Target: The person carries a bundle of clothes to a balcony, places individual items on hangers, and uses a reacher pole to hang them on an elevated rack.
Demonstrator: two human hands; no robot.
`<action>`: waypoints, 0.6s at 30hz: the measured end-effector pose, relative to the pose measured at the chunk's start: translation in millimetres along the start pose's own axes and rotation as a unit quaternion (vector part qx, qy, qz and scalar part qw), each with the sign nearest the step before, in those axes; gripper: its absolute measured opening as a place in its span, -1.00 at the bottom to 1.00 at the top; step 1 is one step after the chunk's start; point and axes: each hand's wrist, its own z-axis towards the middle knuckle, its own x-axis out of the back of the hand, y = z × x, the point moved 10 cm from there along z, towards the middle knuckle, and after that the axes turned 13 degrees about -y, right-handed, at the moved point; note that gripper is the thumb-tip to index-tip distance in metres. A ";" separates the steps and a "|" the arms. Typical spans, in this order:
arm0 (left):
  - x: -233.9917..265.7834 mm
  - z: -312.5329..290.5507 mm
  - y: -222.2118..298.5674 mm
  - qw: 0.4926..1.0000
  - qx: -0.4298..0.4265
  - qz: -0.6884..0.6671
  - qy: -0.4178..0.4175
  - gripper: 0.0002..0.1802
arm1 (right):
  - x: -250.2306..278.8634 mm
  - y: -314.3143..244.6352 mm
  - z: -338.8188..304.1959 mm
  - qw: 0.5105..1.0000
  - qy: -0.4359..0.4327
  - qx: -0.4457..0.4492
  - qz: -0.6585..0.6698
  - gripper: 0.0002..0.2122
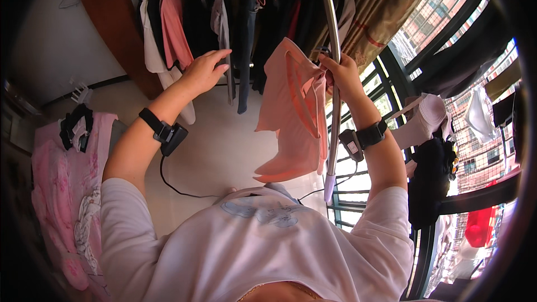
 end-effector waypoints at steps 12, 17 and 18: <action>33.2 278.2 -56.4 0.942 0.036 0.317 -0.101 -0.19 | 41.7 -19.8 143.4 0.997 -0.002 0.004 0.074 -0.77; 49.4 359.8 -90.4 0.893 0.008 0.432 -0.128 -0.08 | 45.5 -22.7 182.9 0.993 -0.062 -0.057 0.083 -0.75; 56.8 377.4 -100.5 0.888 0.001 0.445 -0.116 -0.07 | 45.3 -21.9 192.4 0.992 -0.068 -0.058 0.092 -0.76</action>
